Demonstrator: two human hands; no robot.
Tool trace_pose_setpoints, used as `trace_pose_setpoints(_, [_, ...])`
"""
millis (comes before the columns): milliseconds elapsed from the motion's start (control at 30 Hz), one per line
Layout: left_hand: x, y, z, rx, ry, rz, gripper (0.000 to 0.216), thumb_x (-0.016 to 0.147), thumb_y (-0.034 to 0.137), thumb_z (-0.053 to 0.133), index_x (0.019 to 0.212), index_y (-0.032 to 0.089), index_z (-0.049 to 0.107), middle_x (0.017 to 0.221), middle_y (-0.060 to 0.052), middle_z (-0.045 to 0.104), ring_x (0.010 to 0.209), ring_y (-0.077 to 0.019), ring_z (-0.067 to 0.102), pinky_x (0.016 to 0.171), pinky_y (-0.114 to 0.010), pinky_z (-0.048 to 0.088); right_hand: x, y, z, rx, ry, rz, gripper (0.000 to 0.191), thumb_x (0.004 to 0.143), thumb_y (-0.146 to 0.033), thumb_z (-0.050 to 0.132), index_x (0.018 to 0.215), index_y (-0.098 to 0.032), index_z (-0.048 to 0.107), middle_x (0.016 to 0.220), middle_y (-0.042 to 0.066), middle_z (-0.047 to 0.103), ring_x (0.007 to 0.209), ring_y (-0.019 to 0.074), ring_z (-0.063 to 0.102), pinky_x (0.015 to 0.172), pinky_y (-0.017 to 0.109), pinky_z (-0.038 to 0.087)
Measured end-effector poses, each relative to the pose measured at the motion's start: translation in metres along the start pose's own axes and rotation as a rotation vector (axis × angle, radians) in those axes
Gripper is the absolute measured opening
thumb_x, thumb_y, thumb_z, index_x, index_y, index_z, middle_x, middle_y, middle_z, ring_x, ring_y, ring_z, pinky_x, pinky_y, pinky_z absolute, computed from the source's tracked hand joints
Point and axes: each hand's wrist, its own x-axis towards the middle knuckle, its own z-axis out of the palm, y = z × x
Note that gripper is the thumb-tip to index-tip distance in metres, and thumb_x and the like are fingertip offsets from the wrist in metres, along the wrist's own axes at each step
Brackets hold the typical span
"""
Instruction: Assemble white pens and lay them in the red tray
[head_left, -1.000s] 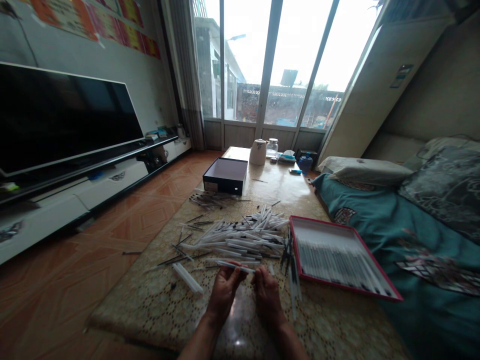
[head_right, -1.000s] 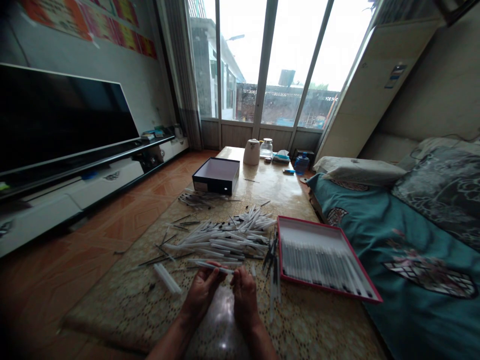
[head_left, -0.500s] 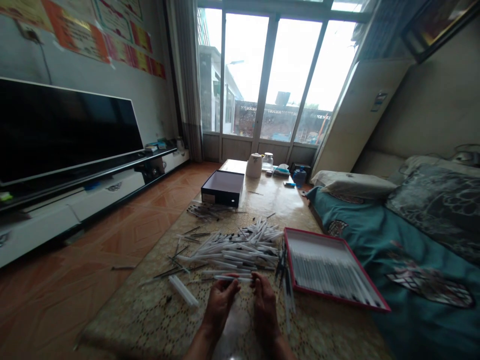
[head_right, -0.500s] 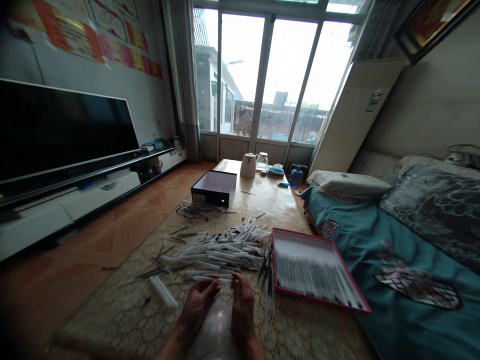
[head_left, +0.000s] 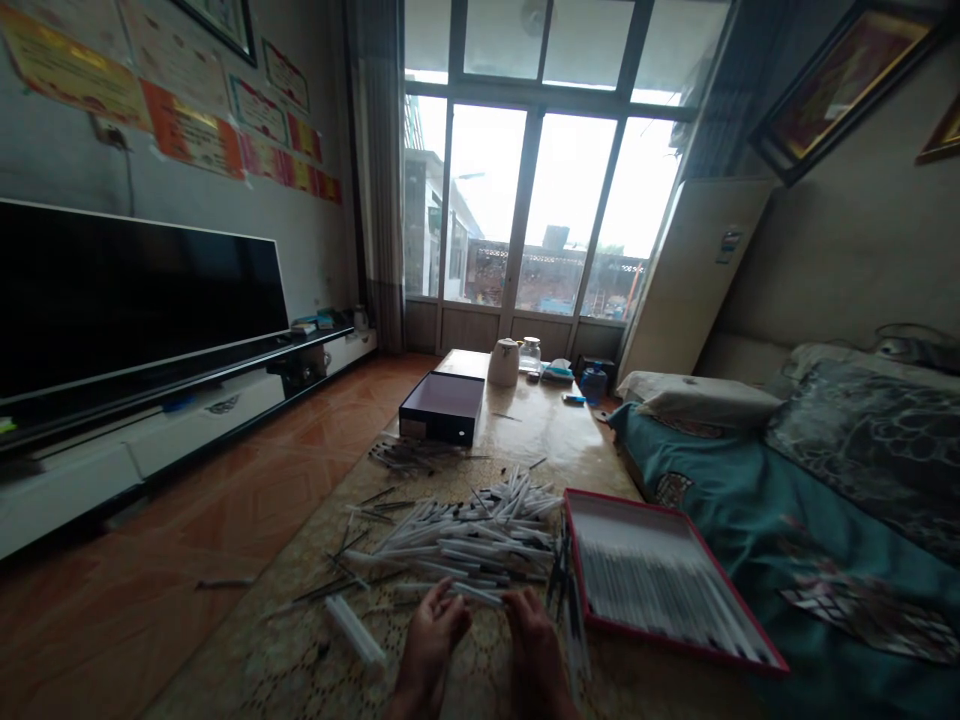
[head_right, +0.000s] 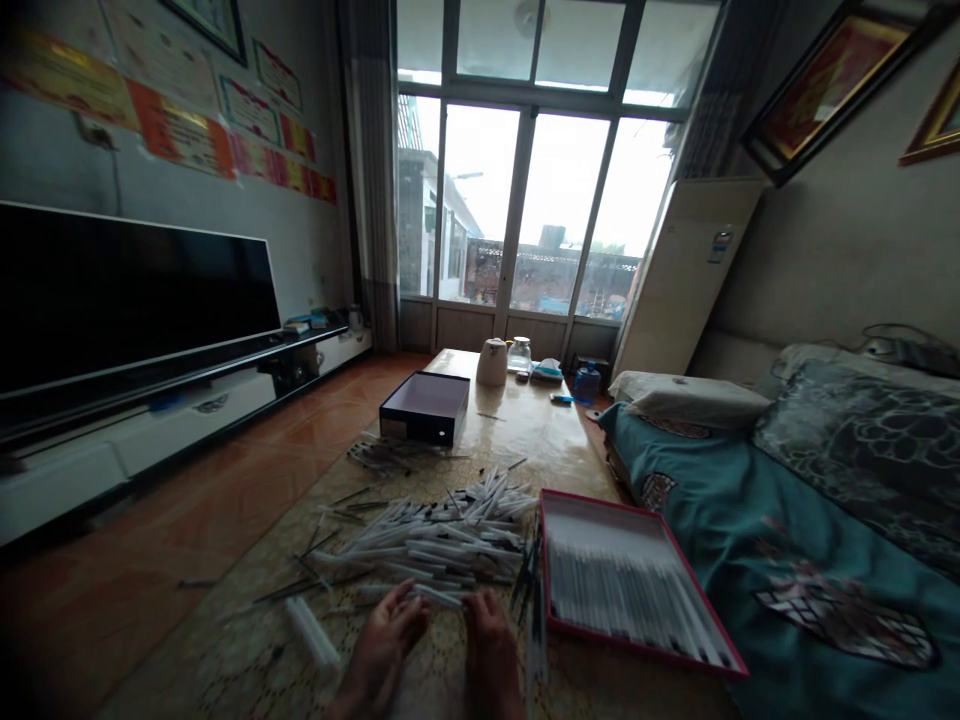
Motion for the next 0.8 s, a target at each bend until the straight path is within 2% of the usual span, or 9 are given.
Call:
trace_pose_setpoints(67, [0.012,0.011,0.001,0.110,0.052,0.085,0.046,0.045,0.030,0.082,0.084,0.017,0.062,0.055,0.002,0.061,0.047,-0.0120,0.056,0.053,-0.025,0.046,-0.003,0.014,0.002,-0.011,-0.004,-0.015,0.032,0.092,-0.034,0.034,0.084,-0.025,0.063,0.076,0.004,0.060,0.070,0.0159,0.061,0.062,0.023,0.046])
trace_pose_setpoints(167, [0.038,0.034,0.011,0.410,0.041,0.355,0.029,0.055,0.033,0.075,0.076,0.016,0.065,0.056,-0.001,0.061,0.051,-0.0162,0.056,0.052,-0.026,0.044,-0.008,0.030,0.006,-0.020,-0.028,-0.041,0.031,0.092,-0.035,0.034,0.089,-0.026,0.063,0.078,0.005,0.061,0.071,0.0170,0.062,0.063,0.024,0.048])
trace_pose_setpoints(200, [0.049,0.041,0.016,0.554,0.017,0.433,0.021,0.059,0.032,0.072,0.070,0.016,0.065,0.061,-0.003,0.063,0.058,-0.0186,0.059,0.057,-0.027,0.044,-0.009,0.034,0.008,-0.022,-0.034,-0.045,0.031,0.092,-0.036,0.034,0.090,-0.026,0.063,0.079,0.005,0.061,0.071,0.0171,0.062,0.063,0.024,0.048])
trace_pose_setpoints(267, [0.073,0.053,0.028,0.975,-0.040,0.596,0.011,0.071,0.029,0.061,0.073,0.018,0.066,0.072,-0.006,0.066,0.071,-0.0209,0.062,0.069,-0.029,0.045,-0.012,0.041,0.013,-0.028,-0.019,-0.040,0.034,0.093,-0.037,0.032,0.090,-0.025,0.063,0.079,0.006,0.061,0.071,0.0174,0.062,0.063,0.024,0.049])
trace_pose_setpoints(367, [0.109,0.058,0.047,1.185,-0.069,0.616,0.010,0.072,0.016,0.057,0.069,0.018,0.067,0.078,-0.008,0.066,0.082,-0.0220,0.060,0.078,-0.031,0.041,-0.016,0.050,0.023,-0.056,0.065,-0.021,0.041,0.093,-0.043,0.029,0.088,-0.024,0.064,0.079,0.007,0.062,0.073,0.0186,0.063,0.064,0.025,0.050])
trace_pose_setpoints(467, [0.139,0.051,0.063,1.359,-0.105,0.578,0.015,0.072,0.010,0.056,0.073,0.018,0.069,0.084,-0.010,0.067,0.091,-0.0227,0.058,0.086,-0.034,0.038,-0.019,0.055,0.030,-0.091,0.126,0.002,0.043,0.093,-0.046,0.028,0.087,-0.025,0.065,0.081,0.007,0.063,0.074,0.0193,0.064,0.065,0.026,0.050])
trace_pose_setpoints(633, [0.168,0.036,0.080,1.576,-0.117,0.493,0.017,0.074,0.011,0.055,0.082,0.016,0.069,0.094,-0.013,0.066,0.101,-0.0243,0.055,0.089,-0.034,0.037,-0.019,0.051,0.024,-0.078,0.080,-0.033,0.038,0.094,-0.040,0.028,0.090,-0.026,0.063,0.081,0.006,0.062,0.073,0.0182,0.064,0.063,0.025,0.050])
trace_pose_setpoints(800, [0.179,0.034,0.082,1.627,-0.107,0.440,0.014,0.072,0.015,0.060,0.084,0.018,0.066,0.095,-0.011,0.066,0.097,-0.0222,0.058,0.083,-0.030,0.040,-0.012,0.038,0.008,-0.053,-0.030,-0.068,0.026,0.093,-0.029,0.033,0.093,-0.025,0.059,0.081,0.004,0.061,0.074,0.0164,0.063,0.065,0.023,0.050])
